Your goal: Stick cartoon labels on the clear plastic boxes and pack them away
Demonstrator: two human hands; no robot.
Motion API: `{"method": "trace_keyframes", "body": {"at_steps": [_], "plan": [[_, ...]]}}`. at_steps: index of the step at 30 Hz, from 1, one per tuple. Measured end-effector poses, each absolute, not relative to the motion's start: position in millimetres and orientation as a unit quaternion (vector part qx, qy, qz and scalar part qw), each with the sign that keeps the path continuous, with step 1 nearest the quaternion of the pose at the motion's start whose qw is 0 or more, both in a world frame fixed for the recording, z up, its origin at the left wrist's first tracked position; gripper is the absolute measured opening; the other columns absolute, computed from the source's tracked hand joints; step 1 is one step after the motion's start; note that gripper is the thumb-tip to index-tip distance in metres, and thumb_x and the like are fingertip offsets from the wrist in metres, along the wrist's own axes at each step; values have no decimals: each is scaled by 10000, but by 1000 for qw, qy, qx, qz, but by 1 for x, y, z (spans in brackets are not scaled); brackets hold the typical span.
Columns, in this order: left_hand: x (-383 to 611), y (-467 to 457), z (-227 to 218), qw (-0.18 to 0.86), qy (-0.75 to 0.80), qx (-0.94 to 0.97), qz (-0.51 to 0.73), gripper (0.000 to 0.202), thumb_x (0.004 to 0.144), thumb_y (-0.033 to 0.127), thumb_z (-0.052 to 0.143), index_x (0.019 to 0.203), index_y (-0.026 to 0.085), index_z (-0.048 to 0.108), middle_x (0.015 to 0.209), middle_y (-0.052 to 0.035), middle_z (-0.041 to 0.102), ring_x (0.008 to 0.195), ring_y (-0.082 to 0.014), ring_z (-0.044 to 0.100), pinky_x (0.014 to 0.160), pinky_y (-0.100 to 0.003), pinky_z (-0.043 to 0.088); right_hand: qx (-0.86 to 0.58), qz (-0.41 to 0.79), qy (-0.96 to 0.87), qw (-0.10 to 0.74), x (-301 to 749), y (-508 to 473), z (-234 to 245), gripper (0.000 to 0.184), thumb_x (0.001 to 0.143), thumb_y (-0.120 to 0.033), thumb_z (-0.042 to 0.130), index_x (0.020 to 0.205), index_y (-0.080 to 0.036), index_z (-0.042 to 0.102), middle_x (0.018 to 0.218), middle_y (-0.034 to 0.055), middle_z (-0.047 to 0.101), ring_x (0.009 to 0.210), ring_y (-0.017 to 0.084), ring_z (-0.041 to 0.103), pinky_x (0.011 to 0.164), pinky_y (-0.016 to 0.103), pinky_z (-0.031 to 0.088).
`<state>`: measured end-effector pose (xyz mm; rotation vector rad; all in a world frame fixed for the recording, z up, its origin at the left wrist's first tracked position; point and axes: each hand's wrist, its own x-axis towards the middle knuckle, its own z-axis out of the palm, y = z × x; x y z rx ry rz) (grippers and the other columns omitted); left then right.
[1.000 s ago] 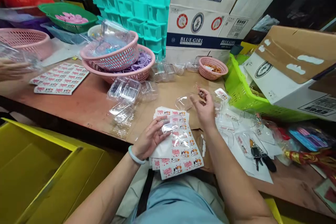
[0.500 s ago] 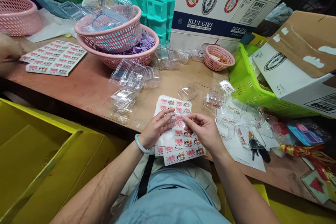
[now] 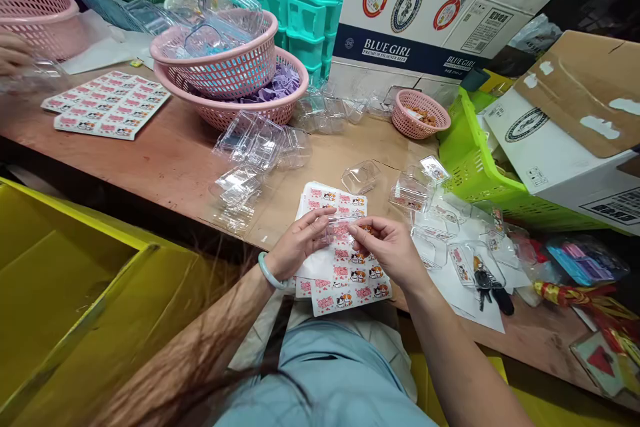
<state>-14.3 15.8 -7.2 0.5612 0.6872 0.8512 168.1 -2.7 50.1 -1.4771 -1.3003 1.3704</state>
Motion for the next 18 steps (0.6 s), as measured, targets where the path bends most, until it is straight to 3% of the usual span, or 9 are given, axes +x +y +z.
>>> {"method": "trace_keyframes", "body": {"at_steps": [10, 18], "plan": [[-4, 10, -5, 770, 338, 335, 425, 493, 719, 304, 780, 1159, 207, 580, 1056, -59, 654, 983, -179, 607, 893, -319, 456, -612, 422, -570, 349, 161, -8, 46, 299, 800, -462, 658, 803, -166, 705, 566, -8, 584, 501, 95, 465, 452, 208, 345], [-7, 10, -1, 770, 364, 320, 414, 425, 755, 368, 729, 1134, 217, 611, 1131, -65, 618, 977, -171, 602, 877, -306, 469, -622, 404, -573, 349, 163, -8, 43, 294, 809, -472, 646, 801, -182, 697, 562, -17, 591, 492, 98, 474, 461, 215, 355]]}}
